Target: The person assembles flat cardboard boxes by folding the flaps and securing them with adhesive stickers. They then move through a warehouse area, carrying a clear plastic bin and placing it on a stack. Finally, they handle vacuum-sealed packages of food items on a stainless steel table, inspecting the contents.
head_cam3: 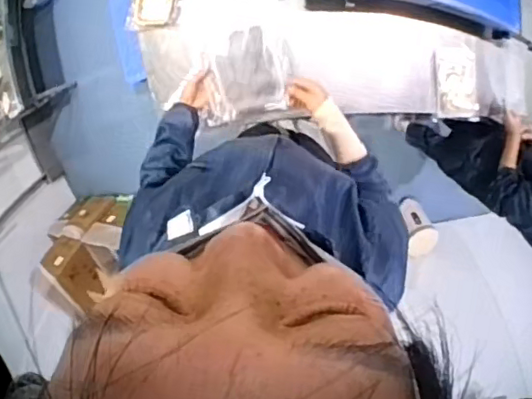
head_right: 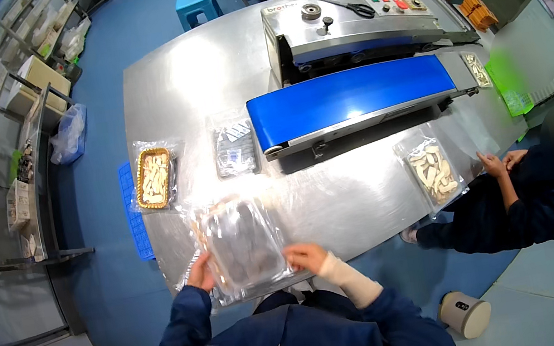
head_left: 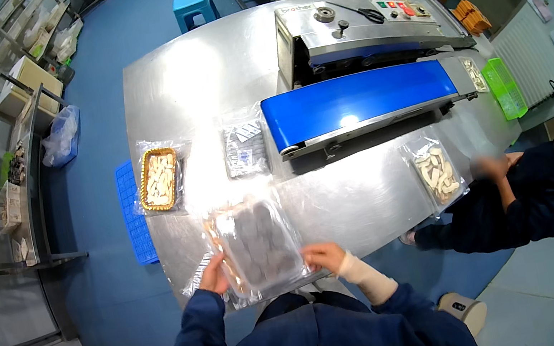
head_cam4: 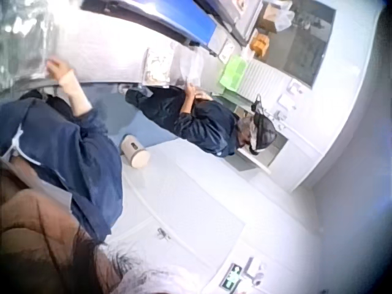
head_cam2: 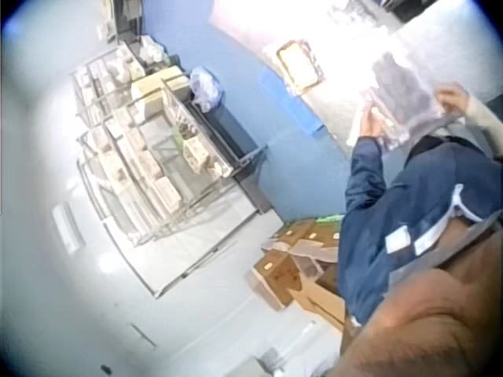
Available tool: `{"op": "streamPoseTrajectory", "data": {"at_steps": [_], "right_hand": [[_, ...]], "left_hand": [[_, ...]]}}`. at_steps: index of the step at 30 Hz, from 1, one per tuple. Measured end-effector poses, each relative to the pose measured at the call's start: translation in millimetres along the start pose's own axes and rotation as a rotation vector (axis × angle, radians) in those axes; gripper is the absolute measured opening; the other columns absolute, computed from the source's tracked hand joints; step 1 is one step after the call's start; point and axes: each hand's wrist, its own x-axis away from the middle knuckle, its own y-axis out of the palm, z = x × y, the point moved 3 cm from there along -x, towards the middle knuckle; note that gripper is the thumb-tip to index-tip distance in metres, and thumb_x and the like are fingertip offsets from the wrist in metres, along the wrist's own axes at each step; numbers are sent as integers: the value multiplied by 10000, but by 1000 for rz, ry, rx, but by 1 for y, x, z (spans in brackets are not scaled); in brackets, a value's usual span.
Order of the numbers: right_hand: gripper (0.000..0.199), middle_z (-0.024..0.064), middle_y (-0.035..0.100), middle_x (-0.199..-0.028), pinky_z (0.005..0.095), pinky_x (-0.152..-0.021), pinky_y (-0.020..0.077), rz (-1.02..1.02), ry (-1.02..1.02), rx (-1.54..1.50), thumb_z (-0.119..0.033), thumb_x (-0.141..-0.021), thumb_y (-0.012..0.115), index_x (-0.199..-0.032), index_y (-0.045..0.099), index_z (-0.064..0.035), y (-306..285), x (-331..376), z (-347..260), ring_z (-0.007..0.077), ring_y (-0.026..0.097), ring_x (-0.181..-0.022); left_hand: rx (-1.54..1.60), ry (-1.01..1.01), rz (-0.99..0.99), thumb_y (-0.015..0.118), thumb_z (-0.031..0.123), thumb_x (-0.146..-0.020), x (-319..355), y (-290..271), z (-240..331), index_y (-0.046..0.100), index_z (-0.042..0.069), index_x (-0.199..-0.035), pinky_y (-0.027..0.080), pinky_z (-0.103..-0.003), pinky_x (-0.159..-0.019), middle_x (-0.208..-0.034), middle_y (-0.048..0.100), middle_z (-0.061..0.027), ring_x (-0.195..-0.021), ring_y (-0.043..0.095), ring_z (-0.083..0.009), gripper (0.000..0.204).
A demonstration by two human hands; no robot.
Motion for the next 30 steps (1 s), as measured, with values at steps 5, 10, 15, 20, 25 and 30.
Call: {"op": "streamPoseTrajectory", "data": {"at_steps": [5, 10, 15, 20, 25, 30], "right_hand": [[674, 126, 342, -1245, 324, -952, 294, 178, -156, -30, -242, -771, 611, -1287, 245, -9, -22, 70, 23, 212, 346, -1142], [687, 98, 421, -1200, 299, -926, 325, 190, -254, -470, -171, -723, 658, -1270, 277, -2, -34, 84, 52, 177, 404, -1098], [503, 57, 524, -1080, 310, -868, 391, 301, -280, -773, -134, -736, 620, -1185, 418, -27, -62, 110, 67, 175, 505, -976], [500, 68, 550, -985, 291, -804, 409, 605, -340, -761, -220, -706, 608, -1122, 451, 9, -63, 158, 68, 172, 525, -891], [579, 114, 507, -1111, 347, -886, 396, 733, -299, -843, -215, -723, 578, -1209, 366, 18, -53, 174, 86, 229, 499, -1019], [471, 100, 540, -1036, 310, -843, 403, 762, -197, -940, -145, -742, 571, -1154, 409, 17, -53, 171, 85, 190, 521, -949]], "left_hand": [[-79, -302, -149, 448, 183, -853, -3, 30, -88, 325, 72, -1258, 350, -384, -943, -1236, 414, -103, -1133, 412, -237, 437], [-448, -269, -313, 433, 277, -875, 1, 116, -108, 330, 73, -1258, 354, -357, -935, -1233, 418, -79, -1122, 417, -213, 446], [-1062, 393, -117, 373, 367, -890, -98, 117, -6, 457, 34, -1135, 371, -296, -851, -1001, 526, -61, -932, 490, -154, 423], [-1703, 927, 598, 615, 474, -661, -216, 145, 99, 479, -29, -1102, 360, -359, -878, -1101, 492, -244, -1046, 461, -333, 683], [-1894, 598, 1036, 622, 569, -607, -278, 151, 77, 199, 122, -1310, 169, -580, -945, -1329, 174, -248, -1248, 125, -394, 934], [-1863, 461, 809, 693, 510, -571, -291, 143, 87, 177, 178, -1322, 219, -525, -959, -1324, 170, -264, -1204, 198, -446, 970]]}}
